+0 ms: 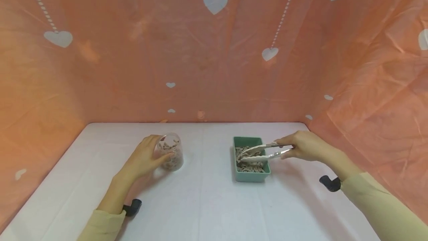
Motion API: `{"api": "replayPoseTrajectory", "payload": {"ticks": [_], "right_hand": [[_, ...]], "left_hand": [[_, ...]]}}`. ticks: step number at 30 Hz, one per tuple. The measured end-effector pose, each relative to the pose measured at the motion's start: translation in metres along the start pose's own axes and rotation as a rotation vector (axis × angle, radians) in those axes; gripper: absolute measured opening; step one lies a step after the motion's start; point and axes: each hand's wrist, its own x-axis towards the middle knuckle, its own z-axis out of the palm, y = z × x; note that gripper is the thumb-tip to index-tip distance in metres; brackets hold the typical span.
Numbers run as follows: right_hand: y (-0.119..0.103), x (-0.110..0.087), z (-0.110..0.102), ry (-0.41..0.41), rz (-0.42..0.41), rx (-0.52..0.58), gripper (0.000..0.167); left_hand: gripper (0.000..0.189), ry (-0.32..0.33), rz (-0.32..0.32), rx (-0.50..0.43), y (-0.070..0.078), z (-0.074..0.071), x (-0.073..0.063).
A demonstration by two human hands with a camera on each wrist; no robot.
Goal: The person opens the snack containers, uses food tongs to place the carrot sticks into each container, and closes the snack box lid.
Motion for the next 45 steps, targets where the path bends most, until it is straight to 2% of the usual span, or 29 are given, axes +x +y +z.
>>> {"api": "replayPoseTrajectory", "payload": {"ticks": [6, 15, 27, 40, 45], "right_hand": [[0.002, -0.005, -0.003, 0.061, 0.014, 0.035, 0.048], [0.005, -0.011, -0.009, 0.19, -0.009, 0.036, 0.048], [0.002, -0.013, -0.013, 0.193, 0.041, 0.043, 0.048], [0.001, -0.01, -0.014, 0.263, 0.01, 0.037, 0.05], [-0.005, -0.003, -0.017, 0.267, 0.023, 0.039, 0.052]], "left_hand": [[0.074, -0.004, -0.005, 0.002, -0.001, 0.0, -0.001], [0.073, 0.003, 0.007, 0.001, -0.001, 0.0, 0.0], [0.074, 0.002, -0.001, -0.006, 0.0, 0.0, 0.0], [0.073, 0.008, 0.005, 0.002, 0.0, 0.001, -0.001], [0.073, 0.003, 0.008, -0.005, -0.001, 0.001, -0.001]]}}
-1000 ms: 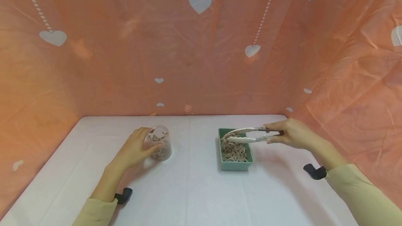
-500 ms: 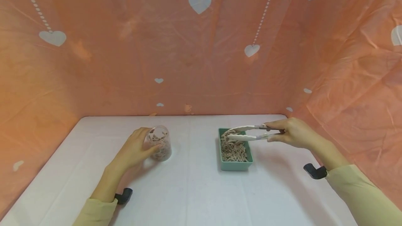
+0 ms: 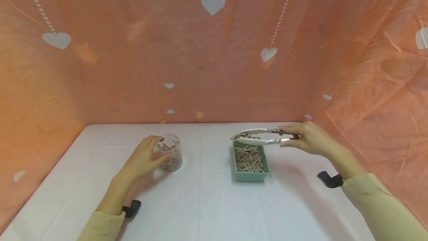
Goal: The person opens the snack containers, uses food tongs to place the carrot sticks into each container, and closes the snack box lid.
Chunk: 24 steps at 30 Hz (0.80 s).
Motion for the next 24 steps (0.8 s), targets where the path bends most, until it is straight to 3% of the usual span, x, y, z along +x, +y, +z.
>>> {"api": "replayPoseTrajectory", "payload": {"ticks": [7, 15, 24], "right_hand": [[-0.01, 0.016, 0.001, 0.021, -0.013, 0.035, 0.052], [-0.023, 0.038, 0.009, 0.055, -0.094, 0.06, 0.052], [-0.042, 0.068, 0.021, 0.034, -0.144, 0.128, 0.055]], "left_hand": [[0.071, 0.01, 0.015, 0.004, -0.001, 0.001, 0.0], [0.073, 0.015, 0.021, 0.016, -0.001, 0.003, 0.001], [0.073, 0.021, 0.017, 0.021, -0.002, 0.004, 0.002]]}}
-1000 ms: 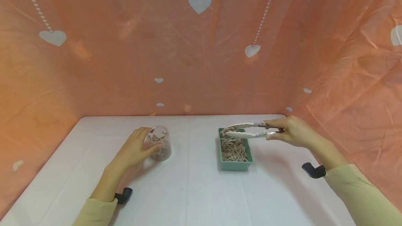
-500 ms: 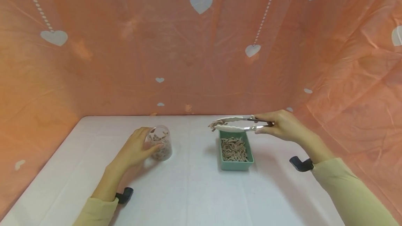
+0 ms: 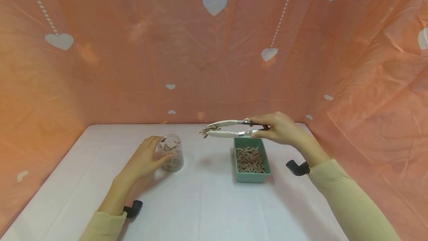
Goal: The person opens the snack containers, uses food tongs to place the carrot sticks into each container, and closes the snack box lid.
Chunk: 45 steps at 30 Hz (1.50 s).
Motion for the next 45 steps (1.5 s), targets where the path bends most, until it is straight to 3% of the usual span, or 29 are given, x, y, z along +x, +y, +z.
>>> {"api": "replayPoseTrajectory", "payload": {"ticks": [13, 24, 31, 38, 45], "right_hand": [[-0.019, 0.047, 0.03, 0.0, -0.077, 0.046, 0.055], [-0.031, 0.078, 0.063, -0.041, -0.088, 0.089, 0.056], [-0.037, 0.086, 0.077, -0.063, -0.093, 0.07, 0.056], [-0.039, 0.089, 0.085, -0.102, -0.079, 0.048, 0.057], [-0.038, 0.093, 0.089, -0.175, -0.026, 0.042, 0.058]], "left_hand": [[0.072, -0.003, 0.004, -0.003, 0.0, 0.001, 0.0], [0.071, 0.014, 0.019, 0.001, 0.0, 0.002, 0.0], [0.07, 0.03, 0.04, -0.005, 0.002, 0.001, -0.001], [0.068, 0.016, 0.019, -0.013, 0.003, -0.001, 0.0], [0.068, 0.013, 0.01, -0.008, 0.003, -0.001, 0.001]]}}
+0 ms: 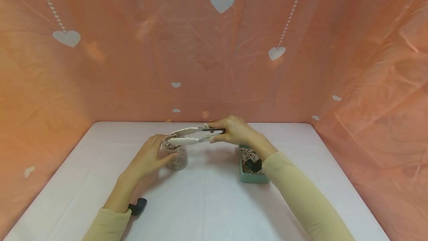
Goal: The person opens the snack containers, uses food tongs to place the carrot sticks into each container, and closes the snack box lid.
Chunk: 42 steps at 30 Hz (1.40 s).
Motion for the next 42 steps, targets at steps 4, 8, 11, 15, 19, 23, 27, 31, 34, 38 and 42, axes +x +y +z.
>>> {"api": "replayPoseTrajectory", "payload": {"ticks": [4, 8, 11, 15, 19, 23, 27, 31, 34, 38, 42], "right_hand": [[-0.001, -0.001, -0.002, -0.021, 0.023, -0.004, 0.06], [-0.002, -0.002, -0.004, -0.039, 0.033, -0.003, 0.06], [-0.002, -0.002, -0.005, -0.041, 0.033, 0.001, 0.06], [-0.002, -0.002, -0.006, -0.03, 0.028, 0.002, 0.06], [-0.002, -0.002, -0.006, -0.03, 0.029, -0.006, 0.061], [-0.001, -0.003, -0.005, -0.024, 0.017, -0.011, 0.06], [-0.002, -0.005, -0.005, -0.002, -0.01, -0.013, 0.058], [-0.001, -0.01, -0.005, 0.029, -0.023, -0.008, 0.057], [0.0, -0.017, -0.007, 0.057, -0.02, 0.007, 0.057], [0.0, -0.031, -0.013, 0.099, -0.004, 0.042, 0.058], [0.003, -0.049, -0.022, 0.124, 0.03, 0.077, 0.06]], "left_hand": [[0.069, -0.002, 0.001, 0.002, 0.001, -0.001, 0.001], [0.071, -0.007, -0.004, 0.002, 0.001, -0.001, 0.001], [0.072, -0.011, -0.008, 0.004, 0.001, -0.001, 0.001], [0.072, -0.013, -0.002, 0.011, 0.002, -0.002, 0.001], [0.07, -0.014, 0.001, 0.015, 0.002, -0.002, 0.001], [0.068, -0.004, 0.01, 0.014, 0.002, -0.002, 0.001], [0.066, 0.002, 0.022, 0.013, 0.003, -0.003, 0.0], [0.067, -0.004, 0.019, 0.019, 0.003, -0.003, 0.0], [0.068, -0.007, 0.017, 0.022, 0.003, -0.003, 0.0], [0.068, -0.007, 0.018, 0.018, 0.002, -0.003, 0.0], [0.069, -0.009, 0.015, 0.017, 0.001, -0.003, 0.001]]}}
